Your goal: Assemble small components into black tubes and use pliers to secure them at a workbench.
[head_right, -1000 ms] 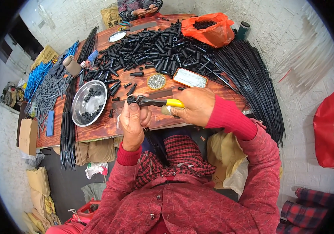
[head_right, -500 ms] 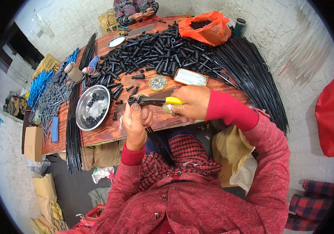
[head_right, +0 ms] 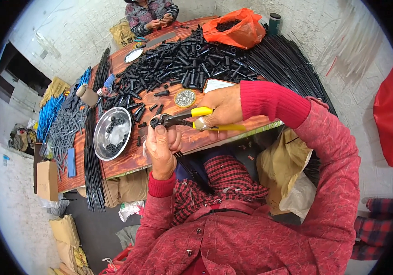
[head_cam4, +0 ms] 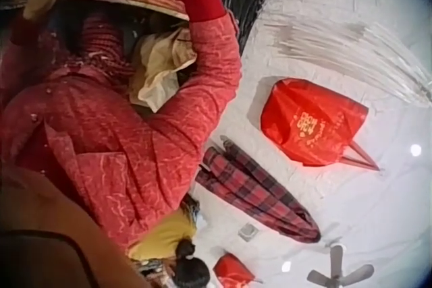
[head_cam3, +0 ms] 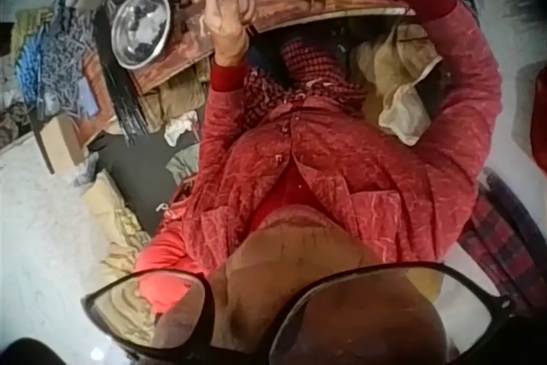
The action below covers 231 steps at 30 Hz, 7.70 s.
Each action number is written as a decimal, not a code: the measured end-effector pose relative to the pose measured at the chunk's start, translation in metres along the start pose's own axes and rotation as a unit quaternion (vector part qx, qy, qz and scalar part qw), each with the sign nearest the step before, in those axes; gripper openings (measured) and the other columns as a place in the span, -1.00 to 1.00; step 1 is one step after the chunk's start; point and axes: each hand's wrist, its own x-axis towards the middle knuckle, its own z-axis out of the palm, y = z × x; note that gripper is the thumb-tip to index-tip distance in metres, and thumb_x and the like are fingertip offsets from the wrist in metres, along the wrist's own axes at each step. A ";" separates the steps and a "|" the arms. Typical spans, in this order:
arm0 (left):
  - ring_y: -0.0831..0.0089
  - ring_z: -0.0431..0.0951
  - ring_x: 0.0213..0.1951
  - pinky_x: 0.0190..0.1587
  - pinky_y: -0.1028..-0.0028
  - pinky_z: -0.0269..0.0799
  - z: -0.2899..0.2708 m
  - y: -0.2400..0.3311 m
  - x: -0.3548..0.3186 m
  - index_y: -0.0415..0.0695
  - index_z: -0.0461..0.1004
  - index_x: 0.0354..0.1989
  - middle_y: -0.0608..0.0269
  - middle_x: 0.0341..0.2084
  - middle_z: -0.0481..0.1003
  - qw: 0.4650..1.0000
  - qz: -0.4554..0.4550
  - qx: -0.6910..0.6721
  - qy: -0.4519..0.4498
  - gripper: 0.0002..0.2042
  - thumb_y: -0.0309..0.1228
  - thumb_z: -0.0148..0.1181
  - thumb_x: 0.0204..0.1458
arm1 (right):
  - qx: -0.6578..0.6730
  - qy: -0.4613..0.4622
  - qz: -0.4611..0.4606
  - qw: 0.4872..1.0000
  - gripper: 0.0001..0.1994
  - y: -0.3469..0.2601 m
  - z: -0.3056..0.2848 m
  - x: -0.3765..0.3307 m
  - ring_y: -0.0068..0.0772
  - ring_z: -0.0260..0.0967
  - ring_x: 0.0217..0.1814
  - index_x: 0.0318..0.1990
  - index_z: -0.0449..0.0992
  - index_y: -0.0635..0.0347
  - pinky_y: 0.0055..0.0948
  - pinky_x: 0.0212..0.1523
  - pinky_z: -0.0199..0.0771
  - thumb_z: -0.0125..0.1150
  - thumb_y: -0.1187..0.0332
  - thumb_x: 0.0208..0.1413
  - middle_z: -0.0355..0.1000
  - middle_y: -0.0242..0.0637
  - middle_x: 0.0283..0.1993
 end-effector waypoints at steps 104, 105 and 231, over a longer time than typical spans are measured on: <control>0.49 0.36 -0.36 -0.19 0.47 0.34 -0.037 -0.090 -0.129 -0.21 0.16 0.29 0.29 -0.44 0.36 0.972 -0.144 0.186 -0.020 -0.55 -0.22 -0.16 0.32 | -0.462 0.430 -0.060 0.773 -0.57 0.148 0.055 0.074 -0.06 0.37 -0.06 -0.03 0.48 0.12 -0.19 -0.11 0.40 0.37 0.32 -0.13 0.44 -0.21 -0.12; 0.49 0.36 -0.36 -0.19 0.47 0.34 -0.038 -0.091 -0.132 -0.20 0.16 0.29 0.30 -0.44 0.36 0.965 -0.159 0.208 -0.018 -0.56 -0.24 -0.14 0.32 | -0.467 0.427 -0.065 0.772 -0.57 0.145 0.056 0.071 -0.06 0.37 -0.06 -0.03 0.48 0.12 -0.19 -0.11 0.40 0.37 0.32 -0.13 0.44 -0.21 -0.12; 0.45 0.58 -0.38 -0.31 0.45 0.50 -0.079 -0.219 -0.108 -0.16 0.59 -0.26 0.21 -0.43 0.58 0.752 -0.383 0.255 -0.472 -0.74 -0.55 0.14 -0.19 | -0.044 0.059 -0.414 0.907 -0.71 0.037 0.287 0.186 -0.08 0.34 -0.02 -0.10 0.44 0.15 -0.21 0.00 0.31 -0.05 0.16 0.25 0.38 -0.16 -0.10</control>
